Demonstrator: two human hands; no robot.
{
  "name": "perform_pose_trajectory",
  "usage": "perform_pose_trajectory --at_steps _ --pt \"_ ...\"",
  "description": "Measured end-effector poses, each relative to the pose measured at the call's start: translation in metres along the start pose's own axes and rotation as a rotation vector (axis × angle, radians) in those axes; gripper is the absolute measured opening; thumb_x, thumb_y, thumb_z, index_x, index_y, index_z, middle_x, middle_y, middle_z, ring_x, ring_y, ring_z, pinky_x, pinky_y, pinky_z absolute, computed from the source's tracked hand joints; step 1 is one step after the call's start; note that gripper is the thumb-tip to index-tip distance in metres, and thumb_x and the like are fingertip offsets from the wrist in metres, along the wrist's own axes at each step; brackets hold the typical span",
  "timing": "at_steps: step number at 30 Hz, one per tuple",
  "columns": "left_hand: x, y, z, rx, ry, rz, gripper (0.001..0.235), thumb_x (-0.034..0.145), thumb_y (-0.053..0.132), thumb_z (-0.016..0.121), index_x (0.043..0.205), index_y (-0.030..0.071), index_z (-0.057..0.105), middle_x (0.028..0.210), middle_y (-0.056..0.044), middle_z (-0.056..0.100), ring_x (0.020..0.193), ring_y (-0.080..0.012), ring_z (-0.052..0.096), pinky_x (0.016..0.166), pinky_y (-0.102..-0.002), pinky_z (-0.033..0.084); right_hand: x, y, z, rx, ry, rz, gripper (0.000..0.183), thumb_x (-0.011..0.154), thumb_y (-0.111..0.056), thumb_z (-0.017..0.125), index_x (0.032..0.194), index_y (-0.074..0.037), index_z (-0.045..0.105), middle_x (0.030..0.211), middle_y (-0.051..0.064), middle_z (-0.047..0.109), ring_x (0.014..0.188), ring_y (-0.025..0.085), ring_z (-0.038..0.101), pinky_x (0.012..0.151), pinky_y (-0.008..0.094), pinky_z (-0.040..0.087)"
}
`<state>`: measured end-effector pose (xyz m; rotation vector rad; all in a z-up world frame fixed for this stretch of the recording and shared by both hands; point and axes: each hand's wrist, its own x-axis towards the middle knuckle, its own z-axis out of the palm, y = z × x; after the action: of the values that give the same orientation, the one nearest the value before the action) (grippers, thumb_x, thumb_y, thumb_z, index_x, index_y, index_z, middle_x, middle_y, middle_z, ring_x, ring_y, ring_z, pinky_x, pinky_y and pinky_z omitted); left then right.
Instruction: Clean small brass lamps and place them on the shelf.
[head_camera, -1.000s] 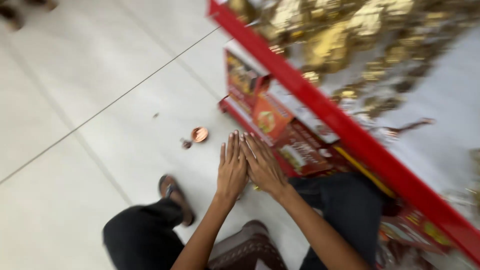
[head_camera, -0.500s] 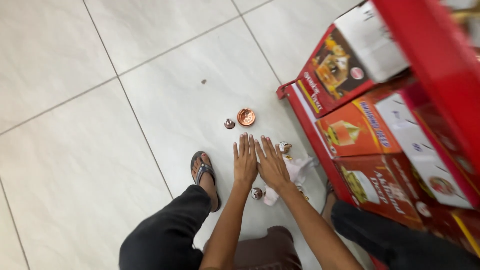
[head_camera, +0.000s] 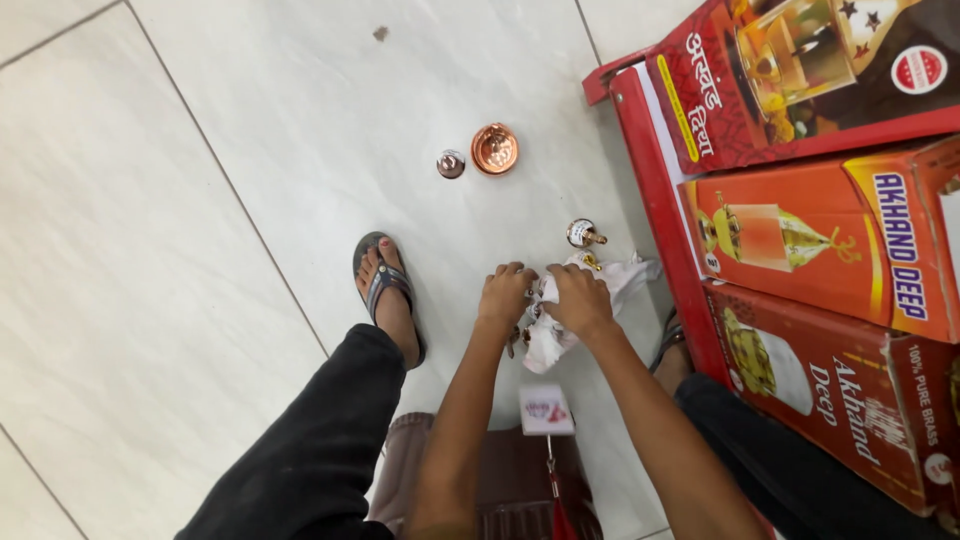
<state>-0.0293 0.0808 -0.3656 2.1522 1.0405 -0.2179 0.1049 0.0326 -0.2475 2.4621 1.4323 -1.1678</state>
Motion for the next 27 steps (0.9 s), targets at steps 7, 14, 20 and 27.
perform_pose_trajectory --at_steps 7,14,20,27 --pt "-0.013 0.006 -0.013 -0.168 0.038 -0.11 0.02 0.096 0.016 0.062 0.109 0.015 0.077 0.098 -0.012 0.075 0.092 -0.0319 0.072 0.082 -0.044 0.057 -0.006 0.034 0.013 0.17 0.195 -0.011 0.017 0.095 -0.012 0.062 0.107 -0.008 0.074 0.099 0.02 0.072 0.096 0.038 0.071 0.082 0.046 0.056" --pt "-0.025 0.045 -0.082 -0.784 0.065 -0.022 0.038 0.105 0.03 0.048 0.12 0.003 0.07 0.087 -0.013 0.077 0.077 -0.0238 0.073 0.072 -0.036 0.055 -0.053 0.073 -0.029 1.065 0.209 0.117 0.026 0.104 -0.028 0.062 0.102 -0.003 0.071 0.087 0.015 0.072 0.081 0.029 0.07 0.076 0.042 0.055" --pt "-0.078 0.132 -0.128 -1.492 -0.171 -0.145 0.06 0.11 0.049 0.031 0.143 0.006 0.056 0.1 -0.012 0.068 0.084 -0.0223 0.063 0.076 -0.039 0.051 -0.178 0.019 -0.144 1.743 0.138 0.032 0.028 0.096 -0.031 0.063 0.114 -0.009 0.066 0.106 0.007 0.073 0.095 0.019 0.07 0.085 0.035 0.057" --pt "-0.207 0.225 -0.174 -1.782 -0.391 -0.249 0.066 0.103 0.059 0.03 0.143 0.009 0.051 0.13 -0.012 0.063 0.119 -0.0272 0.061 0.105 -0.045 0.049 -0.275 -0.027 -0.091 0.337 0.83 -0.536 0.049 0.083 -0.016 0.078 0.125 -0.003 0.059 0.124 0.021 0.062 0.113 0.041 0.061 0.096 0.047 0.047"
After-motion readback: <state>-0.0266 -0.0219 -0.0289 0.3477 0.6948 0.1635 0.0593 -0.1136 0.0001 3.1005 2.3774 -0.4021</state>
